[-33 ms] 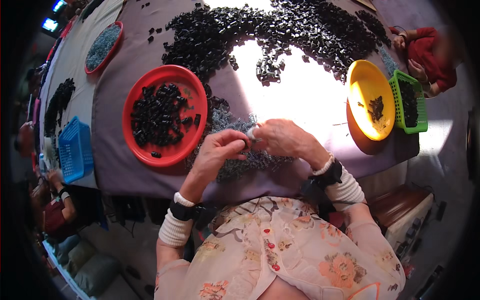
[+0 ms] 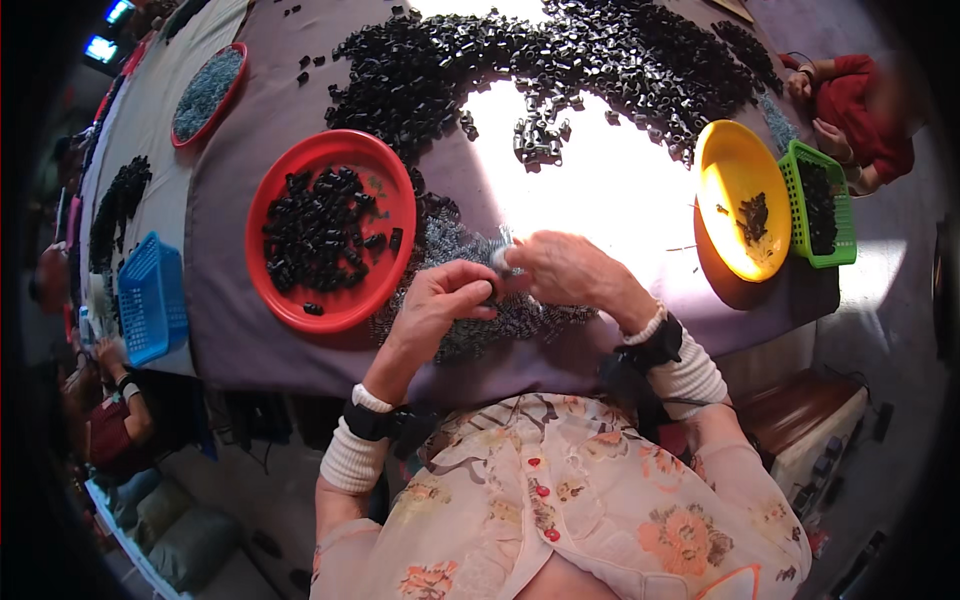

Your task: Manually assembling small black plastic shoe components at a production table.

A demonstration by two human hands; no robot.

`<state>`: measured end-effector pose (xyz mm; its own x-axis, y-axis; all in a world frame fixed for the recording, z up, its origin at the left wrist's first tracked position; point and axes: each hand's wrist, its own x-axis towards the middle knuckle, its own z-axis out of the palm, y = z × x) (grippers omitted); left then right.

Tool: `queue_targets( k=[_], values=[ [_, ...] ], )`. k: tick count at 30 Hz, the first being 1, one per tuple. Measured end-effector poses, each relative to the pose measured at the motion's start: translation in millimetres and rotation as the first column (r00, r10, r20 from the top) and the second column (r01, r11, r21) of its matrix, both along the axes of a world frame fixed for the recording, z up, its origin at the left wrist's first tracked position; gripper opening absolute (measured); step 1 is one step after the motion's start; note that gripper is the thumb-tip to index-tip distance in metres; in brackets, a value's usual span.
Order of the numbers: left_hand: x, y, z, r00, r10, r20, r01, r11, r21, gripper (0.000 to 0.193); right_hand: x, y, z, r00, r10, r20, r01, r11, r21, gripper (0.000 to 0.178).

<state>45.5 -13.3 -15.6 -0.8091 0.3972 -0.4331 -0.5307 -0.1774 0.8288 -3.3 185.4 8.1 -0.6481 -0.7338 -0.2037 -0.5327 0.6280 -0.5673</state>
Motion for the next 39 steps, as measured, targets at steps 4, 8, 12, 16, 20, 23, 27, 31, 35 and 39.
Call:
queue_targets(
  k=[4,8,12,16,20,23,27,31,35,39],
  values=[
    [-21.5,10.4,-2.5,0.993,0.054,-0.108,-0.06,0.997,-0.047,0.016,-26.9,8.4,-12.8,0.978,-0.162,0.128,0.176,0.979,-0.105,0.023],
    [-34.0,11.5,1.5,0.98,0.098,-0.171,-0.109,0.992,-0.058,0.015,-35.8,41.7,13.9,0.973,-0.217,0.074,0.225,0.965,-0.132,0.018],
    [-12.4,9.4,19.1,0.995,-0.056,-0.077,0.055,0.998,-0.014,0.015,4.6,80.7,11.5,0.991,0.007,0.136,0.009,0.993,-0.116,0.015],
    [-1.6,13.7,7.8,0.99,-0.138,0.022,0.138,0.99,0.027,0.015,18.4,63.0,3.4,0.987,0.064,0.148,-0.081,0.991,0.111,0.024],
    [-19.0,22.1,-0.5,0.998,-0.06,-0.009,0.059,0.998,-0.016,0.014,-6.0,47.3,-7.7,0.984,-0.09,0.155,0.103,0.992,-0.078,0.029],
    [-29.9,24.0,-2.9,0.998,-0.013,-0.055,0.01,0.999,-0.045,0.015,-33.4,29.1,-2.6,0.93,-0.293,0.222,0.293,0.956,0.032,0.031],
    [-47.9,43.8,-3.3,0.993,-0.06,-0.101,0.063,0.998,0.024,0.015,-51.8,80.2,-171.6,0.844,-0.076,0.531,0.484,0.534,-0.693,0.037],
    [-58.9,15.2,-15.5,0.982,0.176,-0.061,-0.173,0.984,0.053,0.017,-26.8,20.2,-67.3,0.567,0.075,0.821,0.73,0.418,-0.542,0.041],
    [-63.8,11.9,-3.8,0.971,0.204,-0.125,-0.198,0.978,0.06,0.017,-32.9,85.3,-127.0,0.968,-0.222,-0.119,0.173,0.929,-0.327,0.052],
    [-47.3,6.7,-12.9,0.978,0.204,-0.045,-0.204,0.979,-0.002,0.016,-41.0,64.5,-125.8,0.781,0.066,-0.621,0.056,0.983,0.175,0.044]
  ],
)
